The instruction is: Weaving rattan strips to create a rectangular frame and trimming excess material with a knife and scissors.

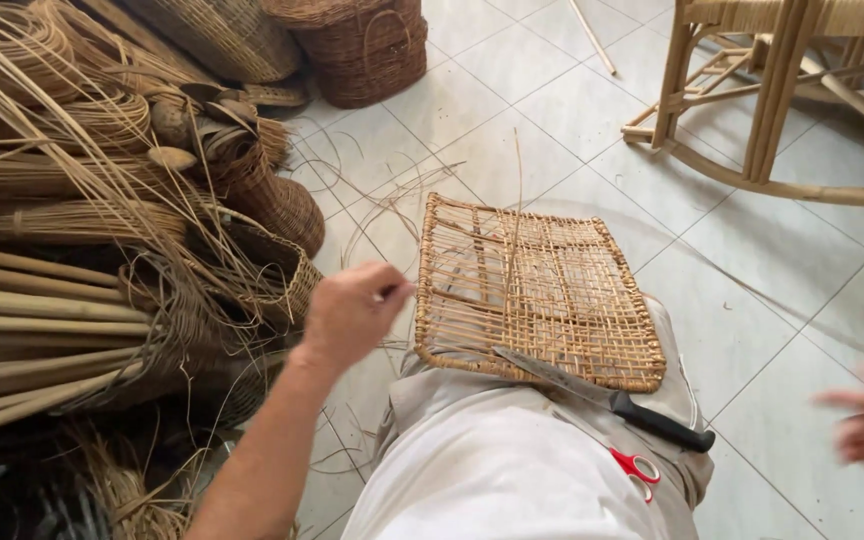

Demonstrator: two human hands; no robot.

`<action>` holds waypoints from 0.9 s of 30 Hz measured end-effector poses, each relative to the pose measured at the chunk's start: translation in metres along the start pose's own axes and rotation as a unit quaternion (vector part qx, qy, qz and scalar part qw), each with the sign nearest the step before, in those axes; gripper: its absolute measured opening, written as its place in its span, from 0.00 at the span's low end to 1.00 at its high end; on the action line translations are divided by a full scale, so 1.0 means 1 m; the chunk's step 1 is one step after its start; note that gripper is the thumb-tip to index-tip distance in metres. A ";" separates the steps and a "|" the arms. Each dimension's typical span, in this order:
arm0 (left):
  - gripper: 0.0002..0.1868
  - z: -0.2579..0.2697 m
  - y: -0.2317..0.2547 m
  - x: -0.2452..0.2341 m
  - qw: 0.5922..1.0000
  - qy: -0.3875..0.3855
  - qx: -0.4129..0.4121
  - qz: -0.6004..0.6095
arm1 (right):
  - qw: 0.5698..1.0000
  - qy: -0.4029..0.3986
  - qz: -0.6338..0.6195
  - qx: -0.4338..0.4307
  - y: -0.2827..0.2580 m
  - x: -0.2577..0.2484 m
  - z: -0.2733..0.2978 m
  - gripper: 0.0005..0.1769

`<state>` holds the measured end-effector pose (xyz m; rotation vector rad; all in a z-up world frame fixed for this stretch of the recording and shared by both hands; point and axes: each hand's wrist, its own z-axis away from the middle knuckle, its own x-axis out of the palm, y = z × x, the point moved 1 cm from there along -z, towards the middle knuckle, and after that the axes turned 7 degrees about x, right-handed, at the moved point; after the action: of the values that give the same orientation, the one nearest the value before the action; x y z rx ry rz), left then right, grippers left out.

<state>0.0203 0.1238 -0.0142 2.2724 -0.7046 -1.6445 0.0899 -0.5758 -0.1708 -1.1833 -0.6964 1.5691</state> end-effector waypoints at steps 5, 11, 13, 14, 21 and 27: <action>0.04 -0.009 0.073 0.059 0.968 -0.037 0.239 -0.062 | 0.998 -0.059 0.034 -0.007 -0.162 0.208 0.161 0.20; 0.03 -0.004 0.133 0.065 0.904 -0.063 0.420 -0.053 | 0.915 -0.062 0.232 -0.325 -0.180 0.257 0.178 0.25; 0.04 -0.011 0.125 0.055 0.915 -0.095 0.391 -0.022 | 0.950 -0.040 0.218 -0.218 -0.162 0.242 0.170 0.15; 0.04 -0.010 0.110 0.054 0.920 -0.098 0.380 -0.020 | 0.950 -0.052 0.221 -0.215 -0.162 0.229 0.172 0.15; 0.08 -0.014 0.026 0.004 0.954 0.095 0.284 -0.023 | 0.979 0.017 0.204 -0.007 -0.137 0.149 0.149 0.17; 0.13 -0.006 0.003 -0.029 0.968 0.162 0.181 -0.057 | 0.966 0.007 0.258 0.030 -0.122 0.129 0.129 0.20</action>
<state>0.0186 0.1361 0.0130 2.7982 -0.8612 -1.2154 0.0143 -0.4003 -0.0643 -1.4025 -0.3367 1.9895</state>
